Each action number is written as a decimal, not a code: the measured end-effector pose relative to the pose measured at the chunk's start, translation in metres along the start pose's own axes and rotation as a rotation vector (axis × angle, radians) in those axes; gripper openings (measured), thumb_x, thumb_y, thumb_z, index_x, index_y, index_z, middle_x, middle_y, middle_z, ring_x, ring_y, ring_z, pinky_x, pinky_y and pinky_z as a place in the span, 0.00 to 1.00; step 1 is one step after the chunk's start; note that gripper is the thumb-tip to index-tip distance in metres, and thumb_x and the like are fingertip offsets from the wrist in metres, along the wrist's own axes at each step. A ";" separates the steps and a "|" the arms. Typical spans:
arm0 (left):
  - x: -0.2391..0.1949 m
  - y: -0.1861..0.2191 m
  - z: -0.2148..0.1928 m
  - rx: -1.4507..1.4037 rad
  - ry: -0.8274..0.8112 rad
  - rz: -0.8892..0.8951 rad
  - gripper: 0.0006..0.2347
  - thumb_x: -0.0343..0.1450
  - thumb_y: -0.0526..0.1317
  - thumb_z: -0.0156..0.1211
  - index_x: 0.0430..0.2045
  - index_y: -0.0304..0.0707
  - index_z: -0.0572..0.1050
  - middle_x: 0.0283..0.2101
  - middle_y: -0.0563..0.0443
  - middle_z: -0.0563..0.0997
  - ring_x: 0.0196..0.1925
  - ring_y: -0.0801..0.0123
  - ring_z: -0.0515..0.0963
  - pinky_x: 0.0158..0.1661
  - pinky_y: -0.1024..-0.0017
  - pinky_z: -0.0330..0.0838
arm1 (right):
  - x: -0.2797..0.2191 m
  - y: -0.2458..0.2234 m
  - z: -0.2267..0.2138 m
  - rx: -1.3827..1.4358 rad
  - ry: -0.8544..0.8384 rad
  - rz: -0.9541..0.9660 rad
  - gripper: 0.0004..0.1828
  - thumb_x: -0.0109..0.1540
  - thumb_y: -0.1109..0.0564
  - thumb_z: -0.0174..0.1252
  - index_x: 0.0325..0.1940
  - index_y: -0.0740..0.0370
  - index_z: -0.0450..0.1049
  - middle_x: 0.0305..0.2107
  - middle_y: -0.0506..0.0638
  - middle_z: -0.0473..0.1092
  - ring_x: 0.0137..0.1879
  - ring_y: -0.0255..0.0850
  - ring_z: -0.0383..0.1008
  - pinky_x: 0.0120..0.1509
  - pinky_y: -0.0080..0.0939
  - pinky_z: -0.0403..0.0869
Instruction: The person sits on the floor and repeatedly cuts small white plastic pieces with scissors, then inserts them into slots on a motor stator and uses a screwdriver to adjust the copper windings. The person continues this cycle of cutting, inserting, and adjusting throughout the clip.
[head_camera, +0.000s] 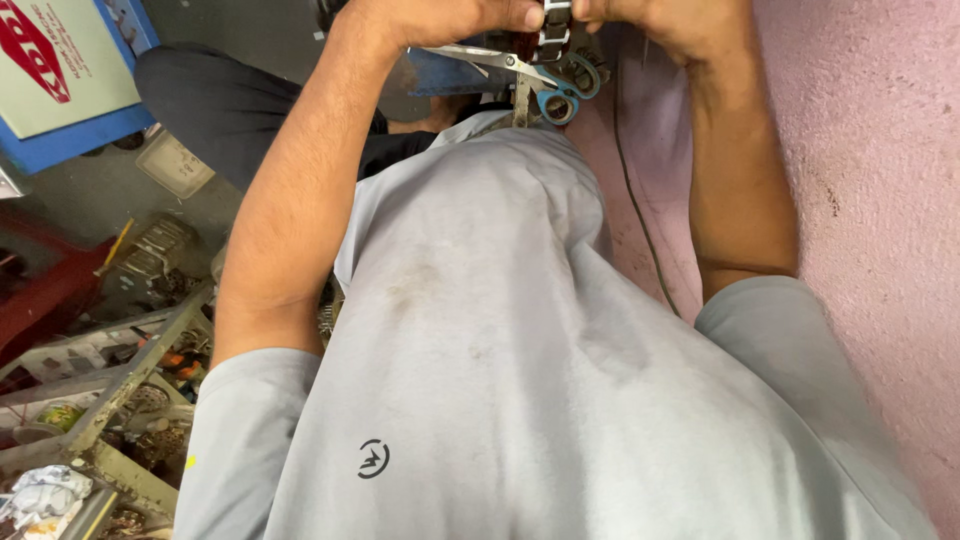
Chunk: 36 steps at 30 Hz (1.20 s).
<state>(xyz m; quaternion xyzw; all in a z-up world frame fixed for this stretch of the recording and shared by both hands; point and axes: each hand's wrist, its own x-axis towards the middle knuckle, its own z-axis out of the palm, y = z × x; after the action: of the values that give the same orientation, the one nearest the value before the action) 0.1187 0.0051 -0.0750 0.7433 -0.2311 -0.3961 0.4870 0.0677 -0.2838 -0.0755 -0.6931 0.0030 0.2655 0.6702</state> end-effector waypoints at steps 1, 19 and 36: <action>0.002 -0.002 -0.001 0.022 0.000 0.023 0.13 0.76 0.52 0.61 0.43 0.44 0.83 0.34 0.55 0.85 0.35 0.73 0.83 0.39 0.73 0.79 | 0.000 0.000 0.001 0.003 0.002 -0.018 0.05 0.71 0.61 0.69 0.46 0.64 0.80 0.35 0.47 0.76 0.39 0.34 0.76 0.45 0.33 0.74; -0.003 0.010 0.025 0.203 0.370 0.143 0.08 0.71 0.41 0.65 0.31 0.34 0.78 0.22 0.49 0.78 0.23 0.69 0.78 0.26 0.66 0.72 | -0.016 0.007 0.051 0.187 0.314 -0.316 0.07 0.68 0.67 0.71 0.42 0.67 0.78 0.33 0.49 0.76 0.36 0.35 0.77 0.40 0.33 0.76; -0.008 0.009 0.012 0.097 0.282 0.157 0.10 0.73 0.46 0.66 0.39 0.41 0.82 0.32 0.55 0.84 0.33 0.73 0.82 0.34 0.70 0.75 | -0.052 -0.024 0.070 0.863 0.736 -0.330 0.34 0.67 0.68 0.53 0.71 0.57 0.45 0.44 0.64 0.71 0.43 0.55 0.81 0.53 0.60 0.81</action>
<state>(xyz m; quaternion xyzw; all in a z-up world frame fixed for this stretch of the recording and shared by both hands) 0.1050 0.0009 -0.0666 0.7940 -0.2366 -0.2371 0.5074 0.0058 -0.2351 -0.0313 -0.3955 0.2352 -0.1256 0.8789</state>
